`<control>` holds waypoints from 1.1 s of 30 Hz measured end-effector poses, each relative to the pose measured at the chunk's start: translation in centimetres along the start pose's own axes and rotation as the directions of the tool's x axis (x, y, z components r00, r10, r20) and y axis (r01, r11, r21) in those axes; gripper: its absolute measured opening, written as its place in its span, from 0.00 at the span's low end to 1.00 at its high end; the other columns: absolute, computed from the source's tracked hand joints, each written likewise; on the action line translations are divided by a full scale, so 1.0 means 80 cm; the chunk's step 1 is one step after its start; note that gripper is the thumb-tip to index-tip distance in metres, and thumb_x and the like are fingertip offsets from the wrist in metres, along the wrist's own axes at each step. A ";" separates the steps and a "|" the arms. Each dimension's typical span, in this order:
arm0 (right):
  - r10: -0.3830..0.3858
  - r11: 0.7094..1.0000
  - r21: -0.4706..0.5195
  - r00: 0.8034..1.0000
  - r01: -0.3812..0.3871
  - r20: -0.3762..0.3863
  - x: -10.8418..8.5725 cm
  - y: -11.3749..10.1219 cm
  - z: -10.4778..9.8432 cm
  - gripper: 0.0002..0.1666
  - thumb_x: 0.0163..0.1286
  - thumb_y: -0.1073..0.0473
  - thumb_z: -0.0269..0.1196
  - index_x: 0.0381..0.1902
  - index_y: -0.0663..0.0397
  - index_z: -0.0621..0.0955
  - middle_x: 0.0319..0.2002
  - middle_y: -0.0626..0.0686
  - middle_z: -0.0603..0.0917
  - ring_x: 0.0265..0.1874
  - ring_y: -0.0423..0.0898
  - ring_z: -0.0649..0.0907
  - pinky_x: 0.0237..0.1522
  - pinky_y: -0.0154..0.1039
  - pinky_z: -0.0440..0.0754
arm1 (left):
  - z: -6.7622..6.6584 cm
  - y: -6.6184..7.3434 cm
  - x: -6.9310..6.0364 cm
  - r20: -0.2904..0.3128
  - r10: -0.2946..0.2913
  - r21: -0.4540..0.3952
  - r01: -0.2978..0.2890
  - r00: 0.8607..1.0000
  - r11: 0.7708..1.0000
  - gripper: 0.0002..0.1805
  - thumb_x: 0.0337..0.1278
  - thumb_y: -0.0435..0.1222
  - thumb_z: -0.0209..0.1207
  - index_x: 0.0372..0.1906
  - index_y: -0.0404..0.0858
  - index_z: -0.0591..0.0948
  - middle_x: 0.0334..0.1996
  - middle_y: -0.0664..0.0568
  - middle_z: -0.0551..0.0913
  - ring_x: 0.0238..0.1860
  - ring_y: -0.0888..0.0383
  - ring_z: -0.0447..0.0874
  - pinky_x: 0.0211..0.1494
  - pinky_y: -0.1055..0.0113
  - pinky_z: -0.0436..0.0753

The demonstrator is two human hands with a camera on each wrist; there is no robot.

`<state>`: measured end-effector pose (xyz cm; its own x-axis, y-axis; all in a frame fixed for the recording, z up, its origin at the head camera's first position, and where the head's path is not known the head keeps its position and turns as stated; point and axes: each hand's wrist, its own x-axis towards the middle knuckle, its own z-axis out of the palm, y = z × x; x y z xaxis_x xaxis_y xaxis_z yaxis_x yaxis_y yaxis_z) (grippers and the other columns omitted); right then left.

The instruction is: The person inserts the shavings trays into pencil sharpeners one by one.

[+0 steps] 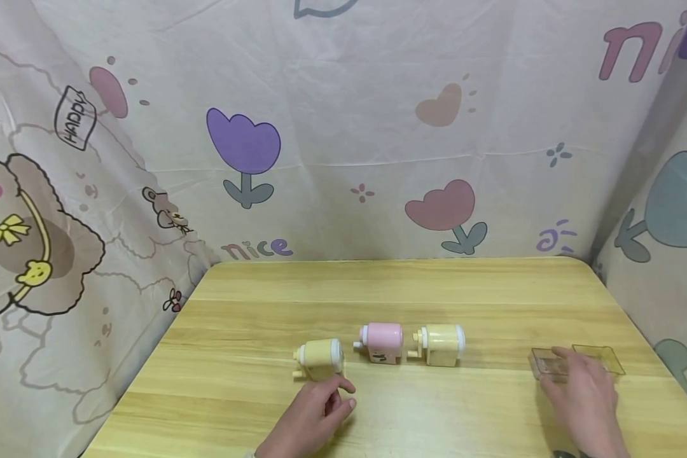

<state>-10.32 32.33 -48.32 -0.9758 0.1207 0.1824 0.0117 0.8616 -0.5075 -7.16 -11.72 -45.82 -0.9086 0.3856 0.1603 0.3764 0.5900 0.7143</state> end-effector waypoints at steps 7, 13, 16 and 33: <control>-0.030 0.999 0.028 0.999 0.031 -0.013 0.000 -0.004 0.000 0.33 0.64 0.67 0.68 0.63 0.78 0.71 0.54 0.84 0.73 0.50 0.77 0.71 0.48 0.74 0.68 | 0.001 -0.001 0.000 0.004 -0.011 0.007 0.011 1.000 1.000 0.09 0.70 0.39 0.62 0.46 0.39 0.85 0.18 0.70 0.67 0.20 0.76 0.64 0.25 0.78 0.70; -0.027 0.998 0.056 0.999 0.029 -0.025 -0.002 -0.009 0.001 0.35 0.65 0.64 0.70 0.64 0.77 0.70 0.54 0.84 0.72 0.50 0.77 0.71 0.50 0.73 0.65 | 0.002 -0.002 0.000 0.007 -0.014 0.010 0.013 1.000 1.000 0.08 0.70 0.39 0.62 0.46 0.38 0.85 0.18 0.70 0.67 0.20 0.76 0.64 0.25 0.78 0.70; -0.015 0.999 0.035 0.999 0.016 -0.043 -0.002 -0.010 0.002 0.35 0.64 0.61 0.71 0.62 0.78 0.71 0.56 0.85 0.70 0.52 0.79 0.68 0.54 0.76 0.58 | 0.002 -0.002 0.000 0.012 -0.017 0.010 0.017 1.000 1.000 0.09 0.70 0.39 0.62 0.46 0.38 0.85 0.18 0.70 0.68 0.19 0.76 0.64 0.25 0.78 0.70; 0.048 0.998 0.036 0.998 -0.047 -0.033 0.000 -0.008 0.001 0.35 0.67 0.59 0.68 0.62 0.81 0.70 0.56 0.85 0.70 0.53 0.81 0.66 0.55 0.76 0.58 | 0.001 -0.002 0.002 0.045 -0.055 -0.010 0.056 0.997 0.998 0.11 0.71 0.40 0.61 0.47 0.37 0.85 0.17 0.69 0.68 0.18 0.75 0.63 0.23 0.77 0.70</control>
<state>-10.34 31.73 -48.09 -0.9663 0.1780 0.1857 0.0492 0.8365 -0.5457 -7.38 -11.72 -45.95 -0.9189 0.3842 0.0898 0.3234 0.6031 0.7292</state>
